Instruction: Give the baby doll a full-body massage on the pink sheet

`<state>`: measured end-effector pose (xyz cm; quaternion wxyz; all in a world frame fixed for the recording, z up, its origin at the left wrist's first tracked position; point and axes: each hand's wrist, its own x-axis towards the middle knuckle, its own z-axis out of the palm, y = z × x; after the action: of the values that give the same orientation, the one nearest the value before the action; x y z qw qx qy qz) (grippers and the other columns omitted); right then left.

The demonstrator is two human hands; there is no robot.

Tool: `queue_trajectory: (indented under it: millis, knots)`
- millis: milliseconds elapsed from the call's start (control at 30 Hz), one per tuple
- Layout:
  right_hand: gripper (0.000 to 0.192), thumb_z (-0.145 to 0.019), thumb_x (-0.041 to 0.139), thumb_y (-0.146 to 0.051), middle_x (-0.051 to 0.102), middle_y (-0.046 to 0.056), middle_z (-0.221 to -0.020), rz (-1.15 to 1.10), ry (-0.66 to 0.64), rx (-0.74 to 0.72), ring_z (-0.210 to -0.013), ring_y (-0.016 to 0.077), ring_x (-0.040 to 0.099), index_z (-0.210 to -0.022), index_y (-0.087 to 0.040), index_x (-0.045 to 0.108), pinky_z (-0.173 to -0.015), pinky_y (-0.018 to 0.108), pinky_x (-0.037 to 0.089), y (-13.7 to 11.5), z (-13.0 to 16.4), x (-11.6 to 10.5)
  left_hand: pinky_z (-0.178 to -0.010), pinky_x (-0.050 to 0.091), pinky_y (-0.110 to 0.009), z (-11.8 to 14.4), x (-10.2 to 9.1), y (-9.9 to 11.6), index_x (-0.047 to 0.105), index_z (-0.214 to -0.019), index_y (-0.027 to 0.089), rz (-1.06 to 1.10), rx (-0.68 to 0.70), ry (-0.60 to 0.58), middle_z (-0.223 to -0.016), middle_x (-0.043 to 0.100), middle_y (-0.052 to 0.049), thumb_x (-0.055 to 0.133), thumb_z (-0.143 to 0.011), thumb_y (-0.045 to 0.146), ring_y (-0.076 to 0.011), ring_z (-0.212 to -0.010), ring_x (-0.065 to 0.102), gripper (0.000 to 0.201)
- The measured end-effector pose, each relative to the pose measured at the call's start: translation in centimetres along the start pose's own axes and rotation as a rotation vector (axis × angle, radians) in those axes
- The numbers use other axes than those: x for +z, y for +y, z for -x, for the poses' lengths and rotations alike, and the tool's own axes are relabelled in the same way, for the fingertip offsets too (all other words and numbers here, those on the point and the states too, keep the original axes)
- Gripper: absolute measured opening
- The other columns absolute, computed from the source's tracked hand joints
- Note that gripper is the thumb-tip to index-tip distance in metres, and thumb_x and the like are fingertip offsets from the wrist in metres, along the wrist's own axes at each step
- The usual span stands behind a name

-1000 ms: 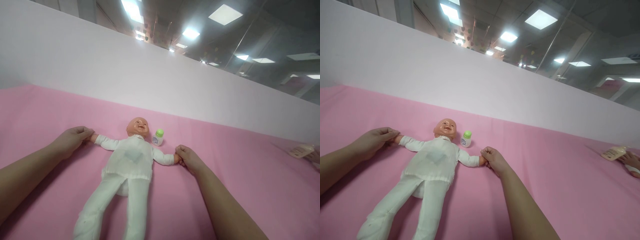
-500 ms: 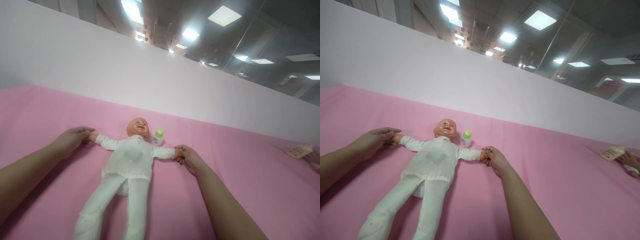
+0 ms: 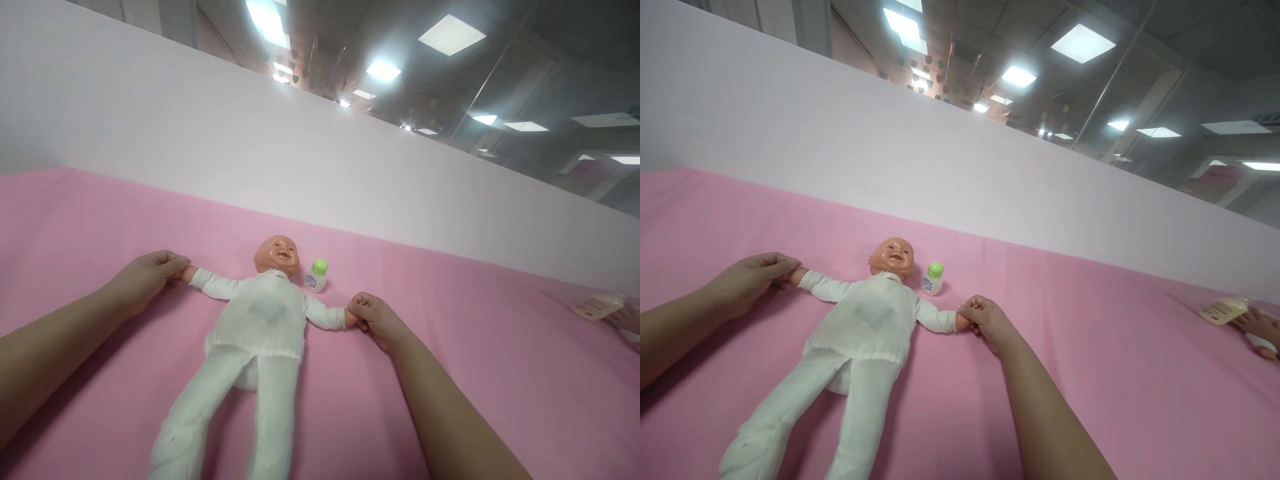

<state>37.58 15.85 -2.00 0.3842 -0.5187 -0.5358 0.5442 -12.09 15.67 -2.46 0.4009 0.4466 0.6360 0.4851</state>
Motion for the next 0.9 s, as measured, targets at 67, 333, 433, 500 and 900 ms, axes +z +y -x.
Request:
queue_trajectory:
  millis: [67, 333, 433, 500, 900]
  knots:
    - [0.045, -0.076, 0.08, -0.055, 0.045, -0.007, -0.055, 0.036, 0.027, -0.02, -0.048, 0.0085, 0.036, -0.071, -0.02, 0.053, -0.048, 0.023, 0.026, 0.0, -0.1, 0.3, -0.05, 0.039, -0.024, 0.1, 0.1, 0.1, 0.065, -0.087, 0.017, -0.027, 0.009, 0.03, -0.067, 0.058, 0.0, 0.07, -0.081, 0.054, -0.0139, -0.059, 0.048, 0.038]
    - [0.044, -0.08, 0.072, -0.06, 0.052, -0.003, -0.057, 0.021, 0.098, -0.003, -0.047, 0.0093, 0.04, -0.076, -0.017, 0.062, -0.046, 0.023, 0.029, 0.1, -0.5, 0.6, -0.055, 0.044, -0.027, 0.4, 0.2, 0.5, 0.069, -0.105, 0.016, -0.044, -0.042, 0.098, -0.076, 0.064, -0.002, 0.061, -0.088, 0.041, -0.017, -0.064, 0.054, 0.032]
    - [0.037, -0.077, 0.076, -0.053, 0.059, -0.002, -0.063, -0.031, 0.098, -0.013, -0.051, 0.0107, 0.046, -0.085, -0.018, 0.065, -0.047, 0.023, 0.034, 0.2, -0.5, 0.3, -0.06, 0.047, -0.026, 0.7, 0.4, 1.0, 0.068, -0.104, 0.015, 0.103, -0.066, 0.092, -0.083, 0.065, -0.003, 0.069, -0.08, 0.033, -0.016, -0.069, 0.055, 0.03]
    - [0.037, -0.074, 0.079, -0.049, 0.063, 0.0, -0.071, -0.113, 0.098, -0.027, -0.058, 0.0124, 0.052, -0.09, -0.019, 0.066, -0.051, 0.023, 0.041, 0.1, -0.5, 0.2, -0.061, 0.047, -0.025, 1.1, 0.8, 1.5, 0.066, -0.099, 0.013, 0.242, -0.074, 0.026, -0.083, 0.063, -0.003, 0.075, -0.074, 0.031, -0.0151, -0.071, 0.055, 0.031]
    - [0.048, -0.071, 0.09, -0.038, 0.069, 0.004, -0.101, -0.409, -0.005, -0.102, -0.093, 0.0184, 0.068, -0.109, -0.019, 0.066, -0.083, 0.03, 0.061, -0.7, 0.2, 3.9, -0.057, 0.047, -0.03, 2.7, 3.1, 1.5, 0.067, -0.066, 0.017, -0.018, 0.042, -0.325, -0.066, 0.066, -0.006, 0.083, -0.071, 0.049, -0.0194, -0.062, 0.058, 0.036]
